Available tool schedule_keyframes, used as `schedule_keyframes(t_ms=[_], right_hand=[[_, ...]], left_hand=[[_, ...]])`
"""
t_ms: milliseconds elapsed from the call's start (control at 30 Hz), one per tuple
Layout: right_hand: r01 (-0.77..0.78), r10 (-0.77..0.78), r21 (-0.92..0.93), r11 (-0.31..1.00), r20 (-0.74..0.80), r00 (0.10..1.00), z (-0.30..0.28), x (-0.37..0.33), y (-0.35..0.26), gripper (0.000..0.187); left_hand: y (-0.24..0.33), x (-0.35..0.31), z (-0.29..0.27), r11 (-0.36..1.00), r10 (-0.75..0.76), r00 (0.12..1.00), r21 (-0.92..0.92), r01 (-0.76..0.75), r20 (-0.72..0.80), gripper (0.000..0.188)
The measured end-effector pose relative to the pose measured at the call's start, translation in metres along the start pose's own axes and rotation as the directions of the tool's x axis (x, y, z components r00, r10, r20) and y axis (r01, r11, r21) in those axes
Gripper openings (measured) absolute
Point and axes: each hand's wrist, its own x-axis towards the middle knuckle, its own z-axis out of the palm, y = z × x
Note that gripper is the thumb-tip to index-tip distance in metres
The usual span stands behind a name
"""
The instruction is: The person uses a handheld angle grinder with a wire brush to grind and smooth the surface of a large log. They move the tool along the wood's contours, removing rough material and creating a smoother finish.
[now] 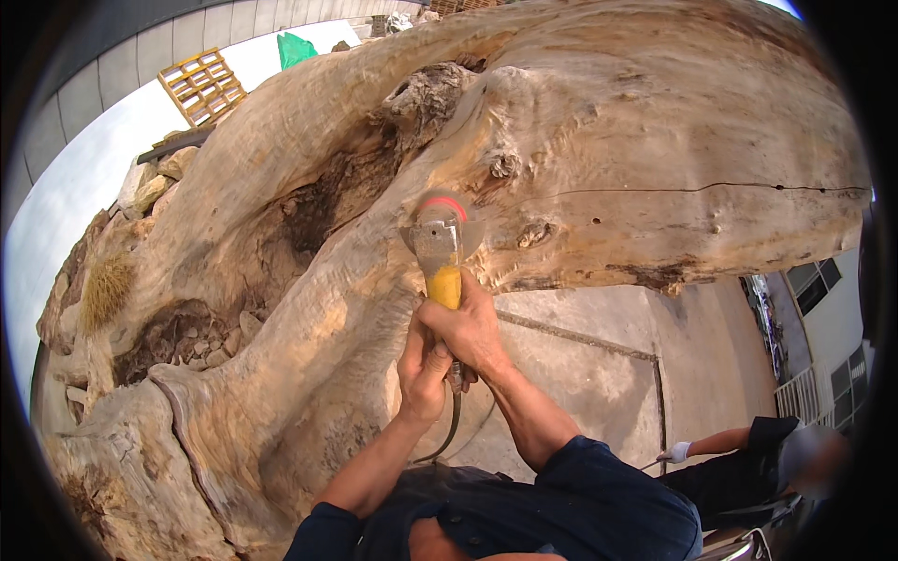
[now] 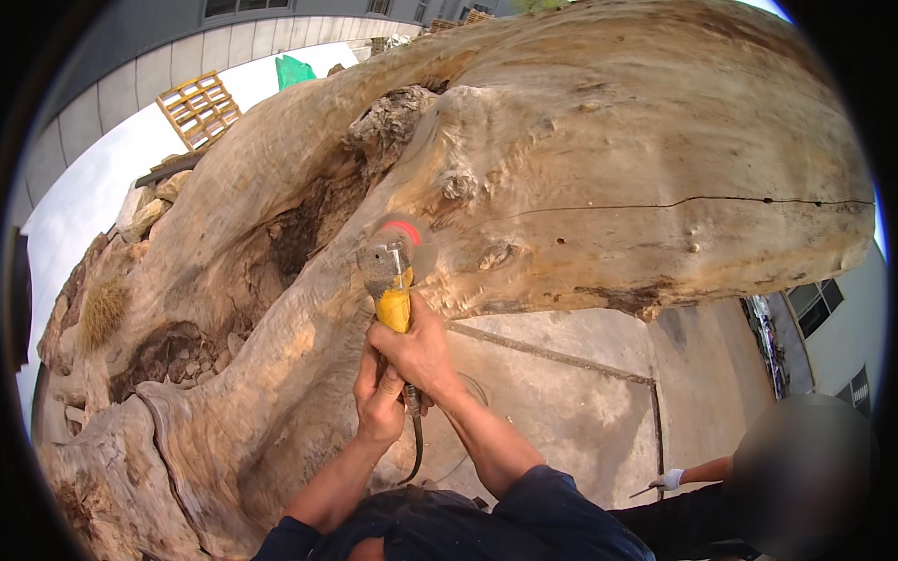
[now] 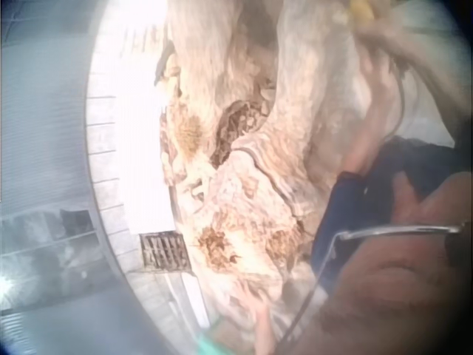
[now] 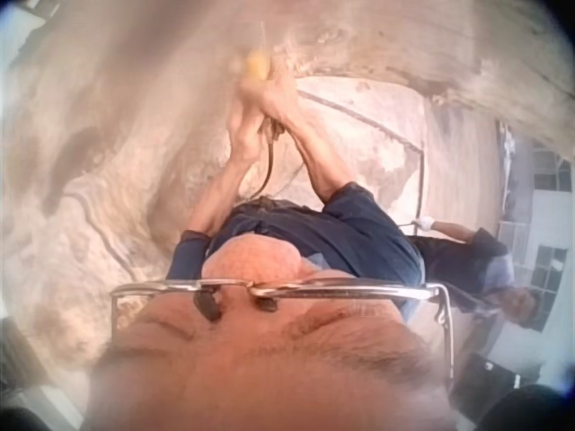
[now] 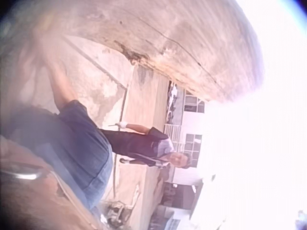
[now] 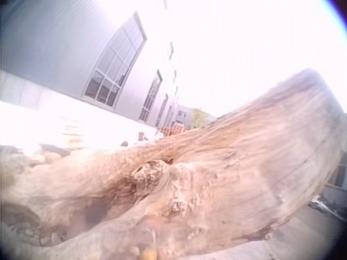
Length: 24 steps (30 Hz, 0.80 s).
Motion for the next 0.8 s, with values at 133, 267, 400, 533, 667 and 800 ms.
schedule_keyframes(t_ms=[133, 267, 400, 533, 667, 800], right_hand=[[0.009, -0.012, -0.053, 0.999, -0.067, 0.998, -0.010, 0.008, -0.007, 0.035], [-0.004, 0.004, -0.023, 1.000, -0.001, 1.000, -0.012, 0.010, 0.005, 0.035], [0.033, -0.025, -0.089, 0.996, 0.093, 0.995, -0.006, 0.005, 0.009, 0.035], [-0.022, 0.021, 0.049, 0.999, 0.031, 0.999, -0.010, 0.006, 0.004, 0.038], [-0.096, 0.084, 0.077, 0.992, 0.152, 0.985, -0.016, 0.002, 0.018, 0.036], [-0.010, 0.024, -0.088, 0.996, 0.158, 0.987, -0.006, -0.006, 0.013, 0.035]], left_hand=[[-0.010, 0.011, -0.003, 0.994, -0.090, 0.995, -0.062, 0.093, 0.049, 0.062], [-0.022, 0.009, 0.004, 0.994, 0.002, 1.000, -0.106, -0.003, -0.007, 0.062], [-0.027, -0.003, 0.000, 0.994, 0.095, 0.995, -0.049, -0.097, -0.041, 0.062], [-0.020, 0.005, -0.001, 1.000, 0.021, 1.000, -0.017, -0.021, 0.003, 0.062], [-0.030, -0.006, 0.001, 0.997, 0.063, 0.996, 0.047, -0.060, -0.061, 0.063], [-0.044, -0.021, -0.009, 0.996, 0.083, 0.992, 0.021, -0.081, -0.096, 0.062]])
